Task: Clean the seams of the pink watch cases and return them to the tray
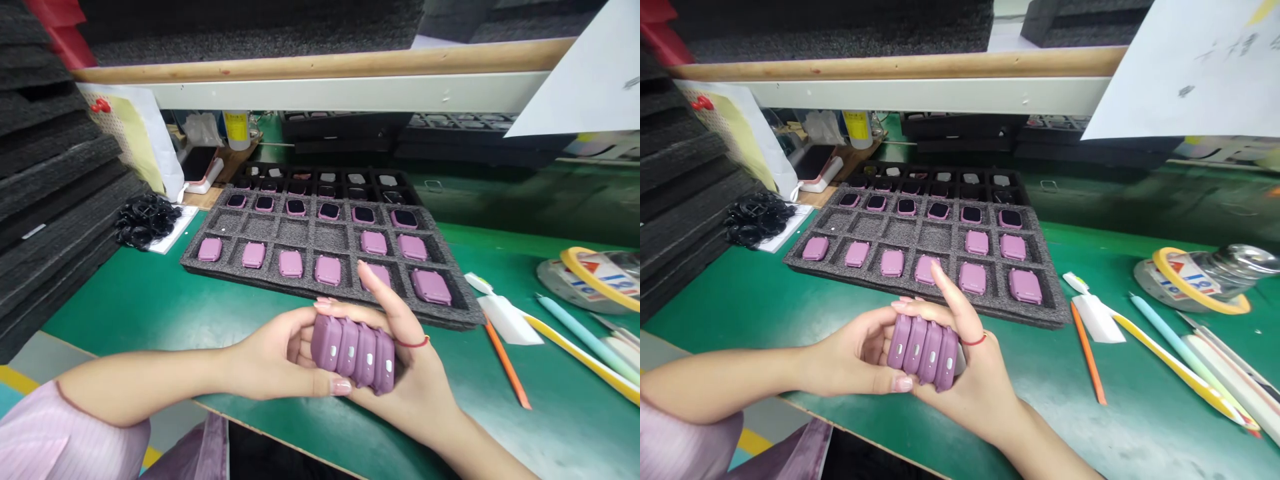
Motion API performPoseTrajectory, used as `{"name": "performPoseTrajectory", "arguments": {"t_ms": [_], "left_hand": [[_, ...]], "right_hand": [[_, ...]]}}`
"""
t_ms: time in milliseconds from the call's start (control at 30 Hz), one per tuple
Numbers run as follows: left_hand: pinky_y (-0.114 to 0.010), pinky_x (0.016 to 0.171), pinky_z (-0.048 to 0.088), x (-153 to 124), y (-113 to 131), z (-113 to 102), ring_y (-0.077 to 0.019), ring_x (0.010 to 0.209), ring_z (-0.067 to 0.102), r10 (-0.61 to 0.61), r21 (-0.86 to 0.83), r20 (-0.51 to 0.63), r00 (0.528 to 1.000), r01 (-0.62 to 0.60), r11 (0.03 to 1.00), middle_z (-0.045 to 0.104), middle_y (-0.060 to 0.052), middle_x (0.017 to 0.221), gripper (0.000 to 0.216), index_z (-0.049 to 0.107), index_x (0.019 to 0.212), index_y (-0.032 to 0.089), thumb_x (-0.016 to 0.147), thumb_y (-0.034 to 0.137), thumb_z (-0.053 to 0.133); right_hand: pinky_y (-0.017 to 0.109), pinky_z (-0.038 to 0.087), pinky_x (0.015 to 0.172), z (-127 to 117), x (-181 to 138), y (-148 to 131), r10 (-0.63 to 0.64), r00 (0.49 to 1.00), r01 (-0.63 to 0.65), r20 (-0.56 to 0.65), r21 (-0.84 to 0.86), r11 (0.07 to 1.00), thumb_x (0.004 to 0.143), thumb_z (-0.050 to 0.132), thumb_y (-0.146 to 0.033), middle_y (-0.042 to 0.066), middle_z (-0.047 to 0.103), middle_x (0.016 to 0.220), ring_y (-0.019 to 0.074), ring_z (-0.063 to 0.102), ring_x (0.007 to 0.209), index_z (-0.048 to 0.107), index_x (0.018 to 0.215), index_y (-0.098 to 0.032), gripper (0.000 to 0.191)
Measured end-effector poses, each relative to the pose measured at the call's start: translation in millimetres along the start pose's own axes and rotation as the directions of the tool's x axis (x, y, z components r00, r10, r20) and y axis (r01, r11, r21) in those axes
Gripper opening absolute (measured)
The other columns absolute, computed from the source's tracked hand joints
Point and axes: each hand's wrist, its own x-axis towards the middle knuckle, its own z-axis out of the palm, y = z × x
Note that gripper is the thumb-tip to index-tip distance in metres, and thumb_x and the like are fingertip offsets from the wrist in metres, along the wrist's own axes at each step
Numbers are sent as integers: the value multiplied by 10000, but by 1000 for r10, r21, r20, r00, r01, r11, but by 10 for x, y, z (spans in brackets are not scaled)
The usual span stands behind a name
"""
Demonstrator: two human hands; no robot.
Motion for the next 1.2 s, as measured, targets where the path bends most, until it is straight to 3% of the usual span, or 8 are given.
{"name": "performPoseTrajectory", "arguments": {"t_ms": [100,233,367,533,700,967,1133,1200], "left_hand": [[-445,1023,527,1,-21,-16,-245,1123,683,-9,13,3,1000,9,1000,681,-105,1169,516,582,1238,199,772,181,803],[-473,1009,521,26,-45,-31,-280,1145,656,15,34,-3,1000,-15,999,663,-120,1170,540,570,1244,182,769,260,814],[-474,1022,503,60,-34,-23,-281,1131,645,30,73,-61,998,-25,997,641,-123,1154,474,573,1183,148,798,332,780],[-453,980,529,64,-14,-15,-265,1089,659,7,128,-97,995,5,992,668,-107,1111,499,588,1162,150,735,255,822],[-383,944,554,45,29,25,-216,1028,703,43,91,-30,999,-41,995,731,-57,1068,473,652,1113,193,691,177,866],[-431,1008,502,110,60,95,-259,1097,661,160,166,-122,980,-139,976,679,-84,1113,457,606,1107,166,737,309,832],[-457,979,497,192,17,88,-269,1065,626,109,210,-250,962,-56,976,622,-68,1054,537,555,1071,164,669,329,871],[-475,998,486,193,10,79,-283,1092,617,130,245,-225,966,-73,967,615,-75,1083,604,537,1090,165,628,318,894]], "right_hand": [[364,589,1027,-5,-3,-3,-1,1000,1,1,-7,1000,773,835,-275,47,437,1580,241,689,1182,264,1565,-434,989],[368,574,1049,3,-5,11,-28,1000,28,5,-52,998,780,811,-201,42,585,1449,236,685,1189,255,1574,-413,993],[337,557,1069,34,-22,53,-32,999,32,6,-97,995,768,781,-128,22,567,1477,213,674,1208,306,1555,-398,958],[333,572,1050,49,-33,73,-11,1000,11,7,-85,996,748,824,-186,26,510,1530,226,672,1211,435,1485,-375,854],[391,589,1029,45,16,-18,6,1000,-7,-30,-34,999,762,848,-294,48,647,1374,240,708,1145,283,1564,-395,986],[456,566,1060,62,64,-25,-94,995,87,-38,-155,984,792,793,-223,91,486,1541,273,694,1171,452,1466,-334,763],[441,537,1092,73,90,64,-50,999,51,11,-188,981,792,785,-205,64,664,1364,256,649,1244,212,1594,-322,993],[444,537,1088,68,97,68,-7,1000,8,6,-166,986,779,807,-237,64,578,1468,267,630,1267,192,1596,-355,1030]]}}
